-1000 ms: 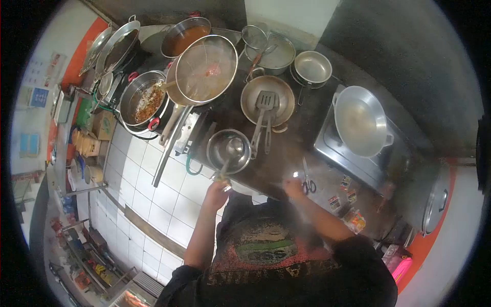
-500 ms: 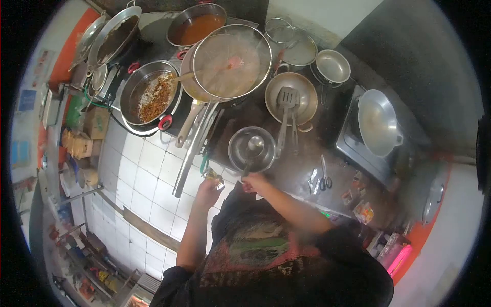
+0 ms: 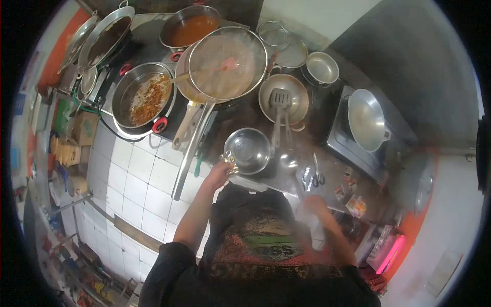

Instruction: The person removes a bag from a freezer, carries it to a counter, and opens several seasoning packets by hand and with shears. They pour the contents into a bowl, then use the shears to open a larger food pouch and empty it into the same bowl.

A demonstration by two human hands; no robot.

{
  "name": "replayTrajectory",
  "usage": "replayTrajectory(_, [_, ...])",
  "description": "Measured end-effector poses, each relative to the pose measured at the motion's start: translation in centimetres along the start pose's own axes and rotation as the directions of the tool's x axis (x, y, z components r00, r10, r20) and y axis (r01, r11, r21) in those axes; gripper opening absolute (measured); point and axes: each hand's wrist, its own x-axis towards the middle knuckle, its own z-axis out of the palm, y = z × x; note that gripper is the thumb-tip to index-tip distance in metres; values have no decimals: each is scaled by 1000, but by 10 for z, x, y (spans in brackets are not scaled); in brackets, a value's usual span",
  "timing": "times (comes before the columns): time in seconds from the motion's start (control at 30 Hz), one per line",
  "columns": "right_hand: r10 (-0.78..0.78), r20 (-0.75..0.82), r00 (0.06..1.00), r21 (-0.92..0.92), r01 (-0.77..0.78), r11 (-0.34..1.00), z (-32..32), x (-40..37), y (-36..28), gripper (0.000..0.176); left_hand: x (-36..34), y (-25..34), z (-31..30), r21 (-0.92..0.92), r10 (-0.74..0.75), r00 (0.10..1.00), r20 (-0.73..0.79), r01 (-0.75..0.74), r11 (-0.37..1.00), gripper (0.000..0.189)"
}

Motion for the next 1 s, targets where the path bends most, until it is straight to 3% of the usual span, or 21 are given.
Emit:
replayTrajectory(0.13, [80,-121,989,336,-35,941,24,25,12,20,36,-5,-10,87,-21,999,34,18,996,32])
replayTrajectory(0.23, [207,-23,978,630,-146,763,43,62,42,22,43,-1,-4,181,-29,999,21,24,983,29])
replayTrajectory(0.27, [245,-43,968,569,-178,802,47,68,44,24,43,3,3,216,-23,1000,4,22,976,29])
replayTrajectory(0.37, [361,-66,930,452,-295,842,55,90,30,26,53,3,20,678,182,966,-183,-10,735,30])
replayTrajectory(0.43, [443,-16,896,472,-384,794,64,110,41,24,64,-2,24,910,403,915,-17,-153,385,31])
replayTrajectory(0.47, [305,-200,931,132,-283,950,78,130,67,23,69,-3,27,964,478,873,96,-201,174,32])
replayTrajectory(0.53, [192,-436,879,-199,-302,932,83,129,43,21,79,-5,32,992,479,871,114,-128,-4,33])
replayTrajectory(0.57, [102,-557,824,-272,-297,915,89,125,22,22,82,-8,35,992,477,870,125,-92,-92,34])
replayTrajectory(0.63, [-55,-631,774,-287,-168,943,104,123,-24,26,85,-12,47,986,509,853,117,-39,-162,28])
replayTrajectory(0.7, [-117,-533,838,-251,-25,968,113,129,-67,25,85,-11,54,973,518,840,162,-49,-225,25])
replayTrajectory(0.77, [-322,-410,853,-307,203,930,117,139,-98,29,83,-7,58,950,496,830,255,-120,-288,23])
replayTrajectory(0.87, [-332,-383,862,-193,277,941,127,153,-134,39,84,-9,57,887,507,777,373,-139,-440,20])
replayTrajectory(0.97, [-528,-356,771,-289,446,847,121,151,-170,49,73,0,70,904,438,849,297,-102,-416,22])
replayTrajectory(1.0, [-543,-282,791,-315,458,831,121,156,-171,56,73,0,70,896,432,842,324,-126,-427,22])
